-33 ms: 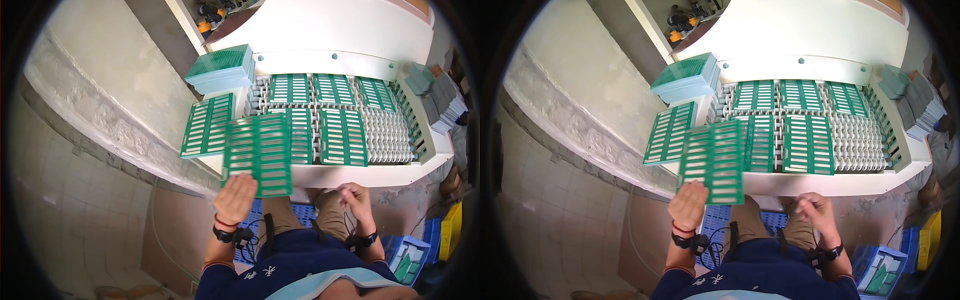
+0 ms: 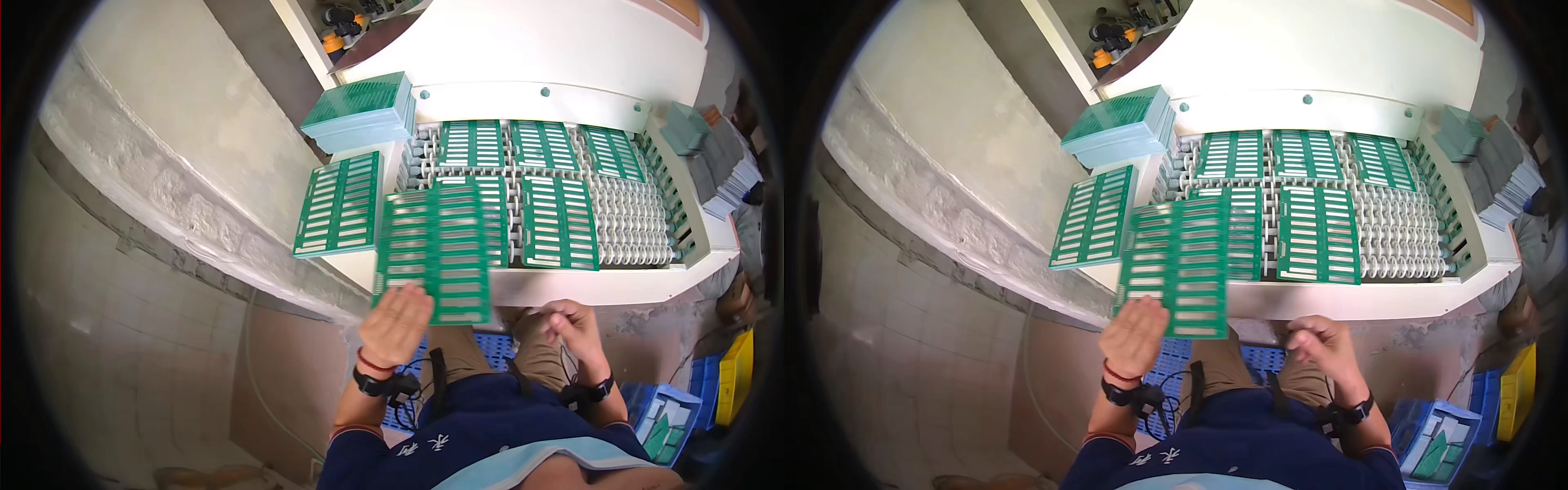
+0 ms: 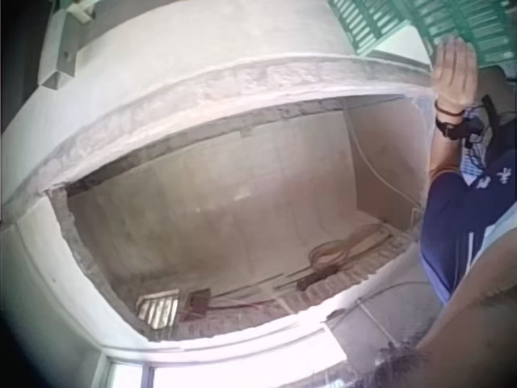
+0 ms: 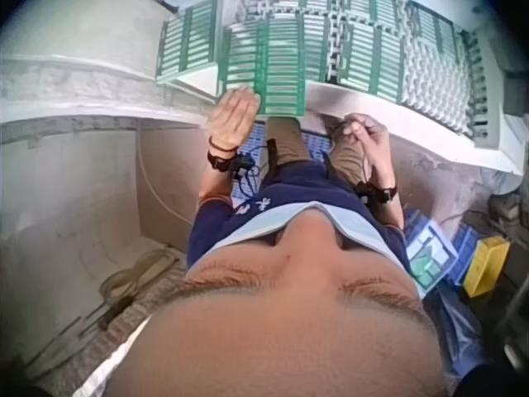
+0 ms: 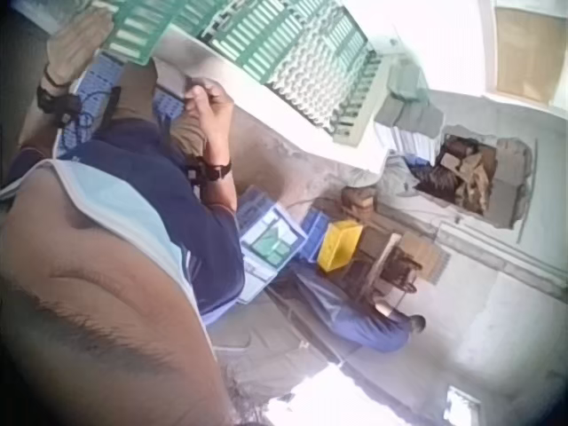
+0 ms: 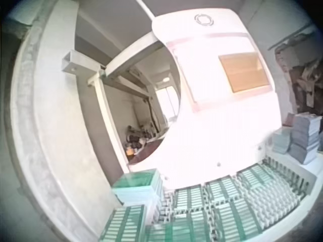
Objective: Sorting green circuit boards/carriers into a slotted rack on a machine.
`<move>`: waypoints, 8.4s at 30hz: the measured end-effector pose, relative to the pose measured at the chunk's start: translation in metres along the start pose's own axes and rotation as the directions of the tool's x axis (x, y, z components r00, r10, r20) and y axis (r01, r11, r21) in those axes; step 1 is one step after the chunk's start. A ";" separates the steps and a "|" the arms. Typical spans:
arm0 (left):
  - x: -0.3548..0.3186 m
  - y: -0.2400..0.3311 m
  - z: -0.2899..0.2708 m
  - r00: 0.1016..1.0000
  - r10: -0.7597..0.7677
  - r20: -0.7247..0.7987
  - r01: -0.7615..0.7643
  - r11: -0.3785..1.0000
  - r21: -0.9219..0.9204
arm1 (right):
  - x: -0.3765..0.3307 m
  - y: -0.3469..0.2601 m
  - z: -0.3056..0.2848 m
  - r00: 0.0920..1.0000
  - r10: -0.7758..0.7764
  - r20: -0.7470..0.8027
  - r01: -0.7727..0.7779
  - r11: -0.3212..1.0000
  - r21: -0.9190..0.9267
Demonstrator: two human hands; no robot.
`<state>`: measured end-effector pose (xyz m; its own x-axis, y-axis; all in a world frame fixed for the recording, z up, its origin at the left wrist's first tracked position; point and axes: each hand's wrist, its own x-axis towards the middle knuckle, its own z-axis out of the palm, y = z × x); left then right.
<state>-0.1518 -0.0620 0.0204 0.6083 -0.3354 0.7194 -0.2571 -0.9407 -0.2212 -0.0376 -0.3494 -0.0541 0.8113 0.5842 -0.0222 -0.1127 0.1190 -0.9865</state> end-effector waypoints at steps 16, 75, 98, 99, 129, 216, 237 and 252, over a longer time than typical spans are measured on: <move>-0.001 0.009 0.043 0.991 -0.137 0.011 0.136 0.969 -0.205 | 0.011 -0.003 -0.146 0.759 -0.222 -0.612 0.034 0.952 -0.303; -0.071 -0.010 0.012 0.490 -0.863 0.124 0.668 0.280 -0.689 | 0.113 -0.008 0.108 0.981 0.123 0.148 -0.140 0.984 0.112; -0.078 0.076 0.069 0.235 -0.337 0.912 0.433 -0.804 -0.409 | -0.016 0.043 -0.005 0.954 0.201 -0.224 -0.198 0.980 0.039; -0.078 0.072 0.069 0.207 -0.350 0.913 0.381 -0.831 -0.405 | -0.017 0.042 -0.013 0.943 0.217 -0.251 -0.205 0.976 0.073; -0.069 -0.023 0.017 0.632 -0.748 -0.205 0.766 0.642 0.017 | -0.047 0.046 -0.102 0.769 0.028 -0.638 -0.031 0.999 0.007; -0.066 -0.067 -0.010 0.638 -0.725 -0.260 0.768 0.625 0.140 | 0.166 -0.032 0.195 0.984 0.049 0.173 0.000 0.963 -0.269; -0.055 -0.083 -0.013 0.622 -0.753 -0.213 0.768 0.535 0.351 | 0.160 -0.033 0.173 0.987 0.087 0.136 -0.068 0.988 -0.137; -0.055 -0.017 -0.007 0.577 -0.807 -0.122 0.722 0.575 -0.384 | 0.099 -0.007 0.104 0.987 0.125 0.103 -0.138 0.982 0.130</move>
<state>-0.1859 -0.0272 -0.0108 0.4669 0.5719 0.6745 0.0032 -0.7638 0.6454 -0.0159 -0.2093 -0.0322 0.7272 0.6744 -0.1282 -0.2972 0.1410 -0.9443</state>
